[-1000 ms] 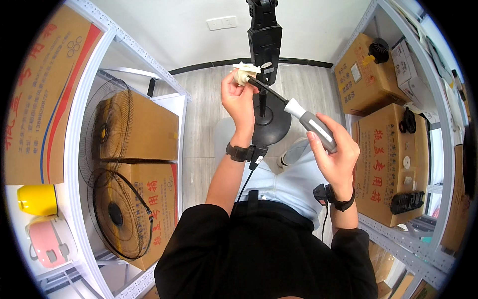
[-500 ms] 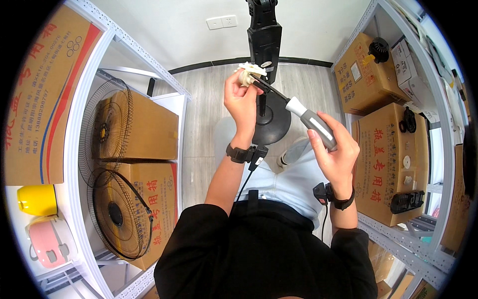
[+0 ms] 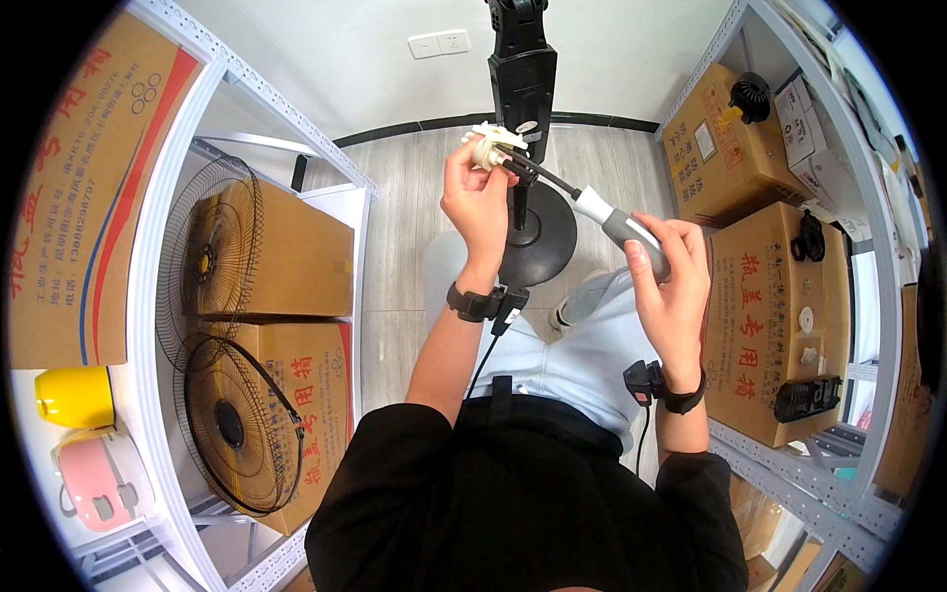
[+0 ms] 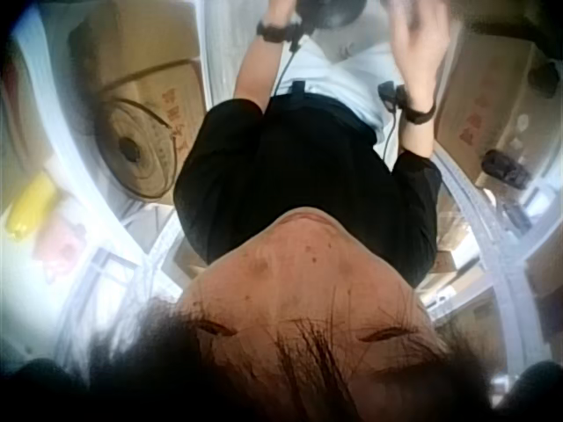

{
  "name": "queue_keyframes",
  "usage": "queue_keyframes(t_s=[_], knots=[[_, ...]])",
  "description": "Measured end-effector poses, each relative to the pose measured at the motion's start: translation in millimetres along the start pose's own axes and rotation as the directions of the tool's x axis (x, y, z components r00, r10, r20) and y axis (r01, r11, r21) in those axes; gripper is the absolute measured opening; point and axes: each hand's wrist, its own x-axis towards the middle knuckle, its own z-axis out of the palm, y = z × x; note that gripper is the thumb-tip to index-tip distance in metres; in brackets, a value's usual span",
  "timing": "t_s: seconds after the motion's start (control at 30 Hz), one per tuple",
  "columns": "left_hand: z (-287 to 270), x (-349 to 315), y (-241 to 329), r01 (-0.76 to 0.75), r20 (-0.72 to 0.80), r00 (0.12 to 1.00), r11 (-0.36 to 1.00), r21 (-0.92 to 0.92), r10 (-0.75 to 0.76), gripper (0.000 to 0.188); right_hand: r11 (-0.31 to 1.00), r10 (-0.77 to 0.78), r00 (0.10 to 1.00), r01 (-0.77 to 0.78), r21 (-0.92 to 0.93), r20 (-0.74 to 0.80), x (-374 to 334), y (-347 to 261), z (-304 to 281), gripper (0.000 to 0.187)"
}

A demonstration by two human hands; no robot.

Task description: The person uses a screwdriver to tighten screws on a white plastic fan component. They then attach this component to a metal fan motor assembly and continue to secure it with screws.

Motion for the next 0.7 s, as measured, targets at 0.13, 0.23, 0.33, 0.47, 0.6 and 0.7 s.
queue_keyframes(t_s=[0.13,0.23,0.33,0.47,0.6,0.7], knots=[[0.2,2.2,-4.5,-0.074,-0.04,0.996,0.996,0.044,0.076,0.032,0.892,0.351,0.922,-0.383,0.239,0.166,-2.4,9.2,4.0,0.031],[0.3,3.3,-6.3,-0.075,-0.044,0.996,0.996,0.048,0.078,0.032,0.932,0.214,0.963,-0.251,0.261,0.163,-0.8,7.5,2.6,0.035],[-2.2,3.6,-7.8,-0.086,-0.038,0.995,0.994,0.067,0.088,0.033,0.94,0.174,0.974,-0.207,0.27,0.141,-0.4,11.8,5.0,0.035],[-6.1,6.0,-7.0,-0.107,-0.04,0.993,0.989,0.107,0.112,0.033,0.82,0.319,0.881,-0.442,0.364,0.35,3.6,20.1,1.5,0.031],[-3.5,6.2,-4.1,-0.104,-0.039,0.993,0.992,0.071,0.107,0.033,0.703,0.375,0.832,-0.543,0.46,0.41,6.2,32.6,6.5,0.023],[-4.2,5.8,-3.9,-0.097,-0.035,0.994,0.992,0.08,0.1,0.033,0.826,0.277,0.935,-0.349,0.443,0.219,0.0,25.3,17.3,0.022]])
